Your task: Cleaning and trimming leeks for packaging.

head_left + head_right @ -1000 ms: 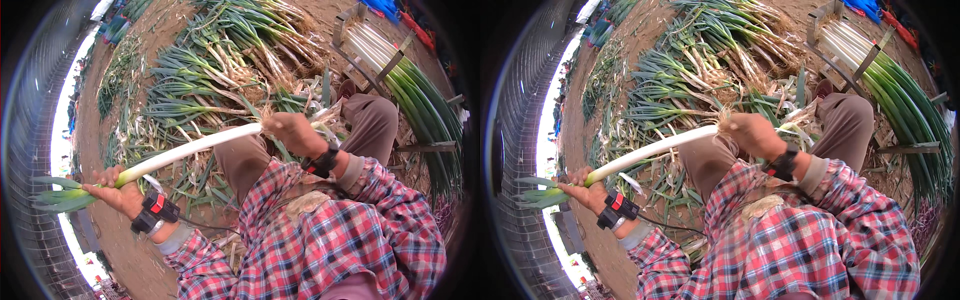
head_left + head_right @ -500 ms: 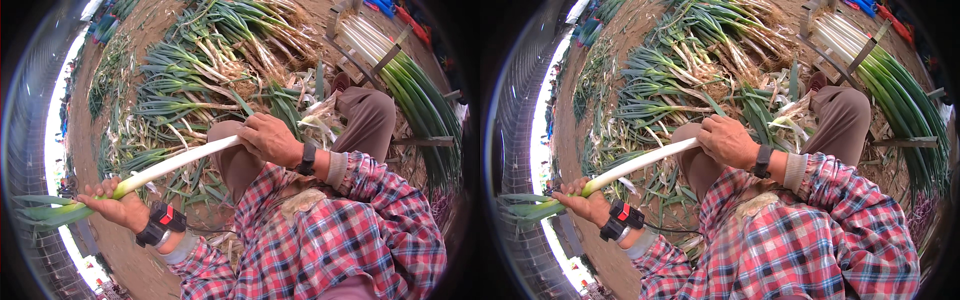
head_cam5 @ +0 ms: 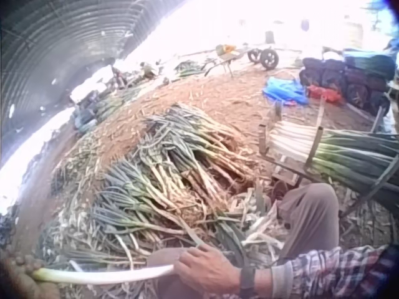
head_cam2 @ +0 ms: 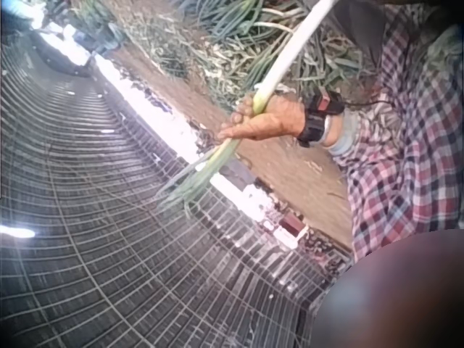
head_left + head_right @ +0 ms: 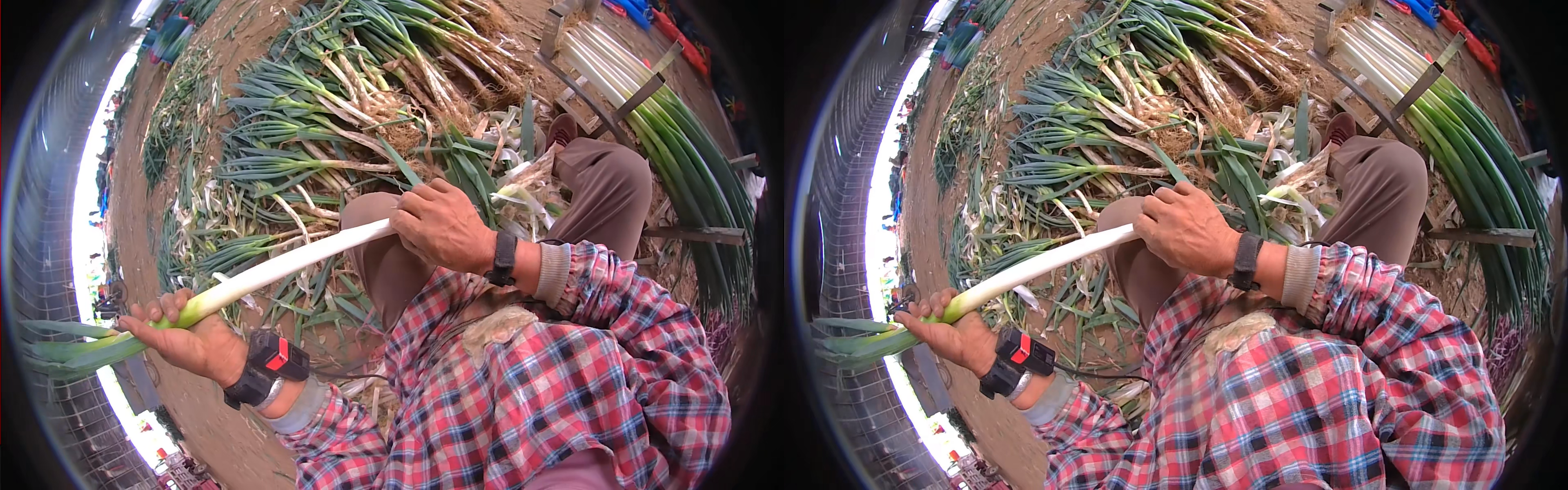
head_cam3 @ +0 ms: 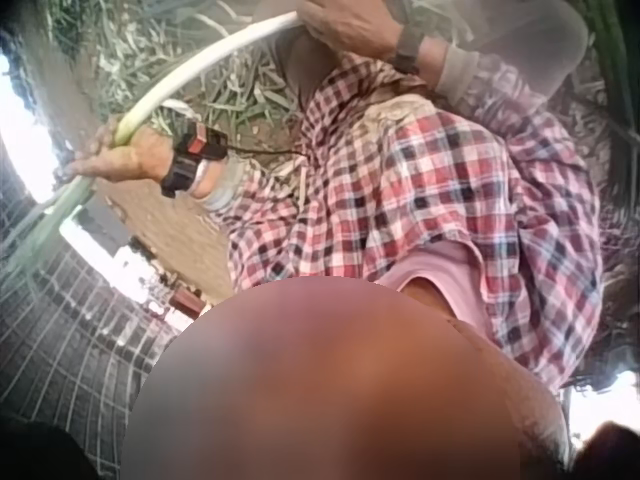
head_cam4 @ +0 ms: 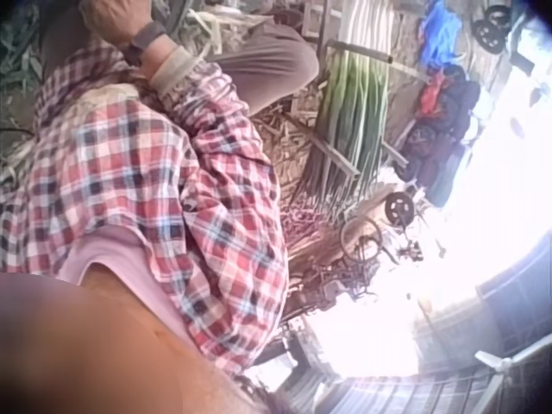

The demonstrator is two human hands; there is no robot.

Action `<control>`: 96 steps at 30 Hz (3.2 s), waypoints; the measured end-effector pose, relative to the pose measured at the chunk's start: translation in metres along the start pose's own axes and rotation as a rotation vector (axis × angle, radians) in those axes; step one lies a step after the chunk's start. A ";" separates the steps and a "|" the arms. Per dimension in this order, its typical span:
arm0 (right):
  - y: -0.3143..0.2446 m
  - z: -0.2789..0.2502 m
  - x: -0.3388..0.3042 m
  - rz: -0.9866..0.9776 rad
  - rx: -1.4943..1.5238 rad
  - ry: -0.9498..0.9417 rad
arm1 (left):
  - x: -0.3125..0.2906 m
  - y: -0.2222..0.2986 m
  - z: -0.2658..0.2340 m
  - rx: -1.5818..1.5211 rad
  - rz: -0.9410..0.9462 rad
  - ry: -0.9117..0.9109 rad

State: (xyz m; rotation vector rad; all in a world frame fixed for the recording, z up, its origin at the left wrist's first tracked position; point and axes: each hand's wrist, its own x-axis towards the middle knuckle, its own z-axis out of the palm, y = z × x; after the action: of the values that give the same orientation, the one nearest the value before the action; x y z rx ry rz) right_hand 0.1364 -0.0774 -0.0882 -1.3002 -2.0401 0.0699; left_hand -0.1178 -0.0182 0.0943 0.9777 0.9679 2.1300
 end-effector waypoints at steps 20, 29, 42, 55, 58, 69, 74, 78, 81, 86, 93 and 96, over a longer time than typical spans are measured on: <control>0.087 0.029 -0.050 1.049 0.493 -0.009 | 0.006 0.012 -0.016 -0.447 -0.083 -0.488; 0.047 0.017 -0.051 0.328 0.429 -0.306 | 0.001 -0.012 -0.008 -0.218 -0.182 -0.188; 0.009 -0.038 -0.014 0.429 1.269 -0.391 | -0.052 -0.034 0.069 -0.189 -0.226 -0.350; 0.007 -0.076 -0.012 0.349 1.810 -0.745 | -0.072 -0.046 0.113 -0.457 -0.596 -0.808; 0.010 -0.078 -0.002 0.265 1.423 -0.542 | -0.078 -0.045 0.116 -0.362 -0.489 -0.685; -0.015 -0.165 0.159 0.098 0.960 0.276 | -0.107 -0.046 0.106 -0.207 -0.380 -0.732; -0.015 -0.170 0.181 0.094 0.939 0.381 | -0.107 -0.044 0.101 -0.207 -0.417 -0.781; -0.023 -0.165 0.180 0.088 1.154 0.315 | -0.104 -0.045 0.096 -0.227 -0.430 -0.726; -0.018 -0.158 0.174 0.021 1.305 0.263 | -0.104 -0.044 0.096 -0.164 -0.432 -0.697; -0.019 -0.152 0.177 0.021 1.262 0.256 | -0.106 -0.048 0.098 -0.101 -0.378 -0.696; -0.039 -0.127 0.158 0.113 0.789 0.417 | -0.110 -0.056 0.111 0.184 -0.152 -0.575; -0.054 -0.122 0.146 0.186 1.083 0.288 | -0.081 -0.068 0.096 0.046 -0.165 -0.533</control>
State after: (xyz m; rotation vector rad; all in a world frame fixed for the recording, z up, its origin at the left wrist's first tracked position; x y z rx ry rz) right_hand 0.1300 -0.0238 0.1019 -0.7146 -1.2640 0.8813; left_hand 0.0183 -0.0058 0.0537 1.3461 0.7941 1.5932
